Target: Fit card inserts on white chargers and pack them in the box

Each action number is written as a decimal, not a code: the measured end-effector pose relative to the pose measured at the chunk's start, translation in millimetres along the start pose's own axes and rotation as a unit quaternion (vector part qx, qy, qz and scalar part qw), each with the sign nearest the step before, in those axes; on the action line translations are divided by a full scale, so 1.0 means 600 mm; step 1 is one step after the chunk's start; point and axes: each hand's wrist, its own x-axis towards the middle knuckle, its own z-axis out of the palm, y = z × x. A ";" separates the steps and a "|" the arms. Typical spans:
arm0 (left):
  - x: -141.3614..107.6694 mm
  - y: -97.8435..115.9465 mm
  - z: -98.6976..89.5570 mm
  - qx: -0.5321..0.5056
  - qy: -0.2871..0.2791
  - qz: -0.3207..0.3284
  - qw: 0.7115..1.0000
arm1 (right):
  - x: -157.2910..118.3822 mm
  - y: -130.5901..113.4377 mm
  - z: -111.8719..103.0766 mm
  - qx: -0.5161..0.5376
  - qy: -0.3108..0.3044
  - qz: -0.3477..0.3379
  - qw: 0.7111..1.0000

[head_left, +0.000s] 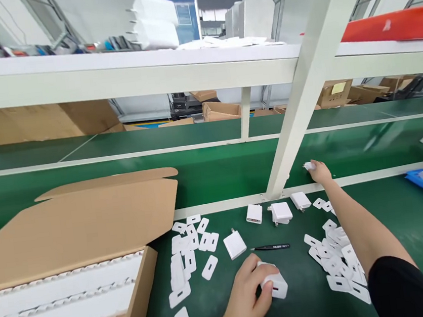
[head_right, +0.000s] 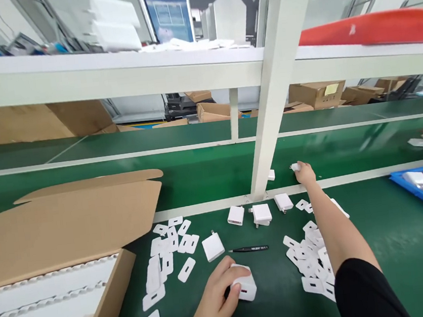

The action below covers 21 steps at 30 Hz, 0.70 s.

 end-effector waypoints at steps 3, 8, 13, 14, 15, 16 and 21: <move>0.002 0.002 -0.003 -0.001 -0.005 -0.015 1.000 | -0.003 -0.019 0.013 0.044 -0.019 -0.056 0.997; 0.003 -0.001 -0.002 -0.006 -0.010 -0.027 1.000 | -0.026 -0.054 0.028 0.090 -0.063 -0.172 0.979; 0.006 -0.006 -0.004 0.001 -0.010 -0.029 1.000 | -0.032 -0.061 0.011 0.076 -0.074 -0.150 0.983; 0.006 -0.006 -0.004 0.004 -0.010 -0.026 1.000 | -0.032 -0.061 0.006 0.071 -0.070 -0.136 0.986; 0.007 -0.007 -0.005 0.006 -0.009 -0.023 1.000 | -0.034 -0.062 0.002 0.068 -0.064 -0.121 0.988; 0.007 -0.007 -0.005 0.008 -0.008 -0.021 1.000 | -0.038 -0.061 -0.003 0.066 -0.057 -0.109 0.990; 0.010 -0.010 -0.004 0.017 -0.006 -0.016 1.000 | -0.095 -0.052 -0.035 0.080 0.014 -0.077 0.994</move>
